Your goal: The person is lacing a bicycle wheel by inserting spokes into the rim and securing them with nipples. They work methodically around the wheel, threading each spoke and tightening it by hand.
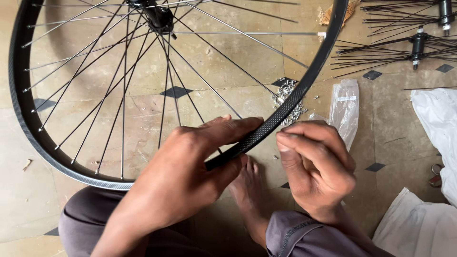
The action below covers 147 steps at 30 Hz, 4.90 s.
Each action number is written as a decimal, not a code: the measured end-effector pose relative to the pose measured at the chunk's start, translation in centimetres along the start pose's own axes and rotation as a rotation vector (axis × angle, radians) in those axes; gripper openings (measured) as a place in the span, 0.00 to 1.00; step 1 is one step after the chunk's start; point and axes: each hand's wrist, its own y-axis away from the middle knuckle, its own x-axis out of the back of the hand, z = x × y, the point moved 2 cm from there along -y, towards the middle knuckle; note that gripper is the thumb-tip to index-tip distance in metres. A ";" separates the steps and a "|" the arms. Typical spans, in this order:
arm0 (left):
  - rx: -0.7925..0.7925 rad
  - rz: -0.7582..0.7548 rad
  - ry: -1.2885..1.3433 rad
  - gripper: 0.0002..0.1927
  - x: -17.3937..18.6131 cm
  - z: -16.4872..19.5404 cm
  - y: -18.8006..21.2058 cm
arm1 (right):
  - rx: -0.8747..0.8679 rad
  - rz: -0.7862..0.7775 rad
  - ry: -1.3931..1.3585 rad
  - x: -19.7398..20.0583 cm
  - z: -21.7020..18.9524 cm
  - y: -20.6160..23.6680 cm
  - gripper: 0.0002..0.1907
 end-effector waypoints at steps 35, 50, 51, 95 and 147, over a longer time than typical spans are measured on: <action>-0.007 0.044 -0.115 0.28 -2.5 -3.2 -1.0 | -0.112 0.040 0.141 -2.6 0.8 1.2 0.13; -0.006 -0.083 -0.423 0.40 -6.9 -9.6 -2.0 | -0.641 0.082 -0.353 -5.9 7.4 7.2 0.06; -0.005 -0.081 -0.448 0.40 -6.9 -9.6 -2.0 | -0.622 0.084 -0.350 -6.0 7.5 7.3 0.06; -0.008 0.041 -0.426 0.39 -6.4 -7.9 -1.8 | -0.589 0.192 -0.264 -6.5 7.2 7.7 0.06; -0.020 0.023 -0.394 0.42 -6.2 -8.4 -1.4 | -0.642 0.231 -0.300 -7.2 7.3 8.2 0.07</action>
